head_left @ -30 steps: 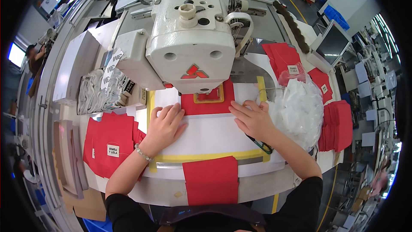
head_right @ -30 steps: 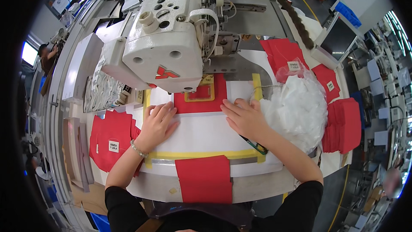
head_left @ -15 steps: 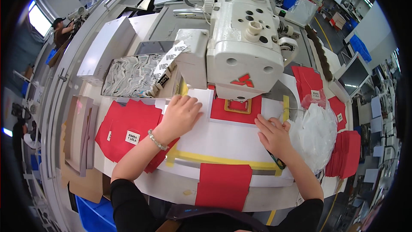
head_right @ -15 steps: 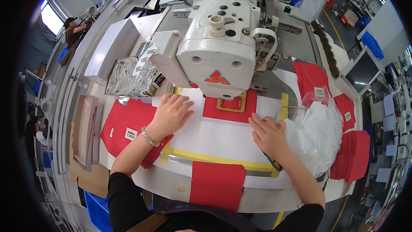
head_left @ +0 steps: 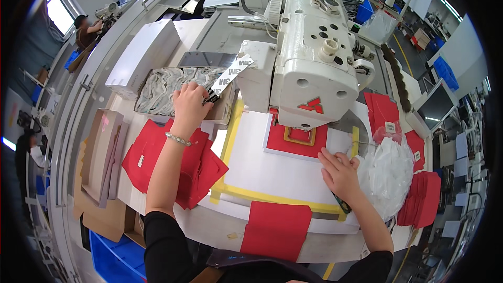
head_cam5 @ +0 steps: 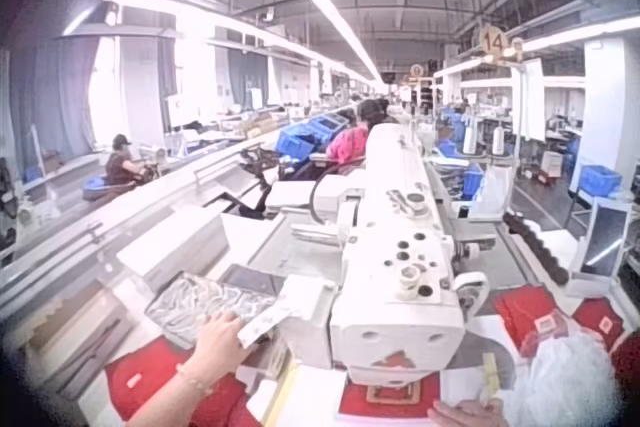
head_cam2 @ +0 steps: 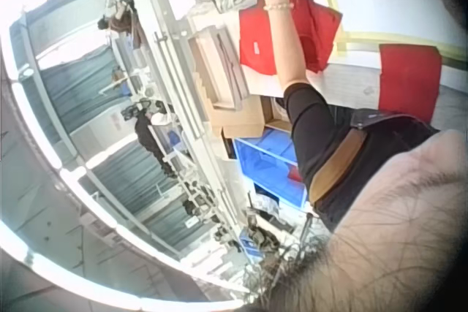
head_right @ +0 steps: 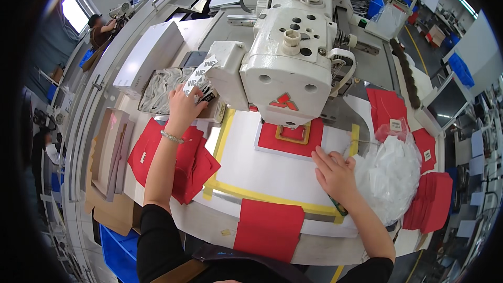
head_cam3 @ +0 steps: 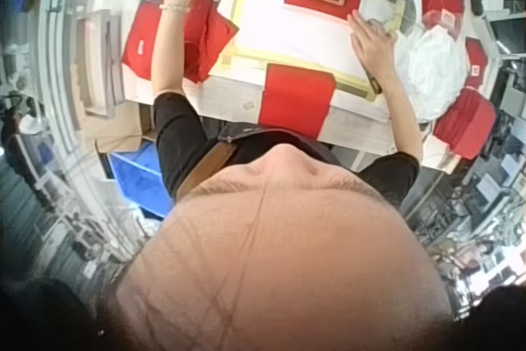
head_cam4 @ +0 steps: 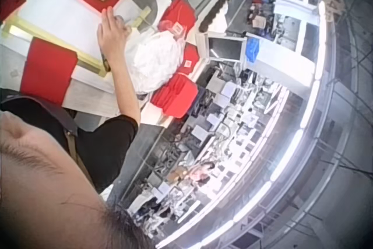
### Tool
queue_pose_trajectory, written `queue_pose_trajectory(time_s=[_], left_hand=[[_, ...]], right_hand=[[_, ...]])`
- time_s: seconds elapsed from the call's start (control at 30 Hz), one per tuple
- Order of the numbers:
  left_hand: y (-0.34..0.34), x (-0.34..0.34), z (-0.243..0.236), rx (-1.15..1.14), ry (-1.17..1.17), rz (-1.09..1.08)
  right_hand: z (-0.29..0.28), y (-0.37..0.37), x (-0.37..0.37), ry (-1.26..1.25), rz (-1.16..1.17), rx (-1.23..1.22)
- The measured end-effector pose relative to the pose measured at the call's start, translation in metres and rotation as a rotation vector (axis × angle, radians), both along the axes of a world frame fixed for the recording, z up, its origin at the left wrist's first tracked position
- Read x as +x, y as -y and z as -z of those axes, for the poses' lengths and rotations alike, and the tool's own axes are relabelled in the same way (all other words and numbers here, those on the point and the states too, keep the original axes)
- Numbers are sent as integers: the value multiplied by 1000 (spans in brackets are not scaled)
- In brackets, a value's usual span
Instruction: The person sews white rectangular labels onto red fabric pieces using an industrial sewing machine. They pick up a red fabric piece, place it under the needle, position a label, and sew it in place. After sewing, they cut the thread with scissors and move the finished piece to a stack on the left.
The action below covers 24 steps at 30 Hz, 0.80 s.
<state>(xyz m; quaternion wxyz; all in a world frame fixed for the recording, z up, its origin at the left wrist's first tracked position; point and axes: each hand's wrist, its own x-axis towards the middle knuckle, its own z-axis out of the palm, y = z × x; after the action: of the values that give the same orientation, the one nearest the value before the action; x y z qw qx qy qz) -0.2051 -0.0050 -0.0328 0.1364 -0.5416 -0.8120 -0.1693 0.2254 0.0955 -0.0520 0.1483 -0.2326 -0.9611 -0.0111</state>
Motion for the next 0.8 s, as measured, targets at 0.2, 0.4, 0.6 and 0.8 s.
queue_pose_trajectory(time_s=[0.2, 0.4, 0.6, 0.8], left_hand=[[-11, 0, 11, -45, -19, 36], [-7, 10, -4, 115, -42, 119], [13, 49, -35, 150, 739, 432], [15, 120, -14, -214, 1144, 1031]], right_hand=[[-3, 2, -1, 0, -2, -6], [-4, 2, -1, -12, -9, 8], [-8, 4, -4, -89, -37, -3], [-16, 18, -27, -204, -248, -56]])
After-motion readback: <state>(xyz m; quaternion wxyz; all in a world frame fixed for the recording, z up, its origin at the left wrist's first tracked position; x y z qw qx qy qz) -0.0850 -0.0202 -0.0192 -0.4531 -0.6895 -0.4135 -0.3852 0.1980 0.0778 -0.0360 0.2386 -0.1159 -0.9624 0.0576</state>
